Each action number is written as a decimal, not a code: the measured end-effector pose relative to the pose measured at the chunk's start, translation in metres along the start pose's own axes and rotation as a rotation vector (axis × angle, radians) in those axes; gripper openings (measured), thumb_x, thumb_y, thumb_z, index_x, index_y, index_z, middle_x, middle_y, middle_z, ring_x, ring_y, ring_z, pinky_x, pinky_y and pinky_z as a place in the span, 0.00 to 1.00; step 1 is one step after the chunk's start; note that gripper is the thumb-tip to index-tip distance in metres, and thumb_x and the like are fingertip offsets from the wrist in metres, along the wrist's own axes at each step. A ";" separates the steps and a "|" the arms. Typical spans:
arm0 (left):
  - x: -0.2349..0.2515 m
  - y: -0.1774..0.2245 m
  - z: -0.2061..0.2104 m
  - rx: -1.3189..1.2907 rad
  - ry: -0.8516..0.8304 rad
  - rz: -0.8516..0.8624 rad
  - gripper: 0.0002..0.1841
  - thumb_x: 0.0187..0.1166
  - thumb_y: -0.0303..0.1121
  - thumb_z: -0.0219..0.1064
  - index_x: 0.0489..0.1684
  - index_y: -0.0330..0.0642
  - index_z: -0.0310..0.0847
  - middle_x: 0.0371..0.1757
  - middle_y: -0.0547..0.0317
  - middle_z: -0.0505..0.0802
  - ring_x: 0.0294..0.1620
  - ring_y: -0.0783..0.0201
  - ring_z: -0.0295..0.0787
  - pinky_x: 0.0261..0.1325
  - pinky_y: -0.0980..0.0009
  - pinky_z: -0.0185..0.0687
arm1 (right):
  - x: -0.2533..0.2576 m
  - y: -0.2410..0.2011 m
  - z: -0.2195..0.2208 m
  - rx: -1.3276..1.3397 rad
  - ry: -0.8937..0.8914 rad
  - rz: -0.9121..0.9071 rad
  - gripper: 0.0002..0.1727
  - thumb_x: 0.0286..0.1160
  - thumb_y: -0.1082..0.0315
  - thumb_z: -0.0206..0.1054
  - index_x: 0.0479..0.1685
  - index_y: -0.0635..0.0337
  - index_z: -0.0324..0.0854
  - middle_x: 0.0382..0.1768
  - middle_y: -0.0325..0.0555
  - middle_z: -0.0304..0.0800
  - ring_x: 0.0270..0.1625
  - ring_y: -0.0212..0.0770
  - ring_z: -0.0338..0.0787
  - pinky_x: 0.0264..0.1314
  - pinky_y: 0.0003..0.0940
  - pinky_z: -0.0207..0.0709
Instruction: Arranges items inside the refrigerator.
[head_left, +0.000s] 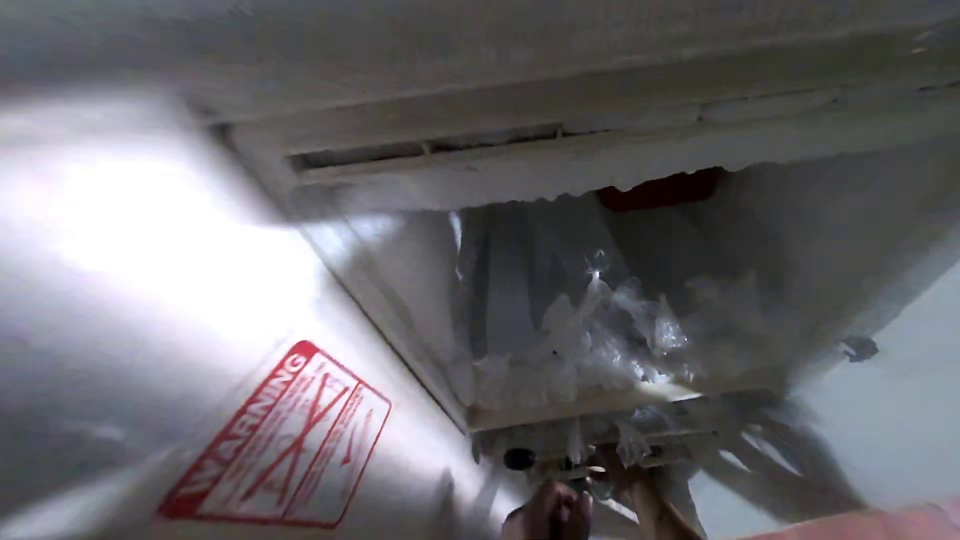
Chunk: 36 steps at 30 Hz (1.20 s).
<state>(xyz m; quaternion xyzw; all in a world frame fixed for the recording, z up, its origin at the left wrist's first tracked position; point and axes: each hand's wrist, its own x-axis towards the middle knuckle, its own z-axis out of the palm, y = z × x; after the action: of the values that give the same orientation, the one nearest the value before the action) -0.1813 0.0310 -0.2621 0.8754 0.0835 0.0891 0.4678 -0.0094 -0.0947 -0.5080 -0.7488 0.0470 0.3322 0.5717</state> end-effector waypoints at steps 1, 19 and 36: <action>0.003 0.022 -0.014 0.031 0.026 0.054 0.15 0.84 0.42 0.66 0.48 0.36 0.88 0.26 0.56 0.90 0.22 0.63 0.85 0.29 0.60 0.84 | -0.001 -0.003 -0.001 -0.098 0.015 0.009 0.28 0.89 0.60 0.61 0.81 0.69 0.70 0.73 0.65 0.80 0.73 0.53 0.83 0.75 0.47 0.78; 0.132 0.126 -0.070 -0.441 -0.068 -0.414 0.14 0.87 0.44 0.64 0.45 0.42 0.84 0.22 0.65 0.74 0.15 0.72 0.62 0.18 0.76 0.59 | -0.256 -0.213 -0.002 -0.150 0.036 -0.421 0.20 0.92 0.60 0.51 0.64 0.64 0.81 0.47 0.49 0.91 0.41 0.39 0.92 0.49 0.39 0.88; 0.154 0.168 -0.103 -0.188 -0.057 -0.344 0.10 0.91 0.33 0.54 0.38 0.44 0.78 0.21 0.68 0.70 0.14 0.75 0.58 0.16 0.81 0.55 | -0.245 -0.314 0.024 -0.631 0.147 -0.257 0.33 0.86 0.44 0.59 0.85 0.50 0.65 0.64 0.59 0.88 0.69 0.60 0.87 0.68 0.63 0.78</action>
<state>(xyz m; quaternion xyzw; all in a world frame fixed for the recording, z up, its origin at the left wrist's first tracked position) -0.0451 0.0576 -0.0539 0.8028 0.2099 -0.0093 0.5581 -0.0683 -0.0420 -0.1169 -0.9104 -0.1117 0.2007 0.3442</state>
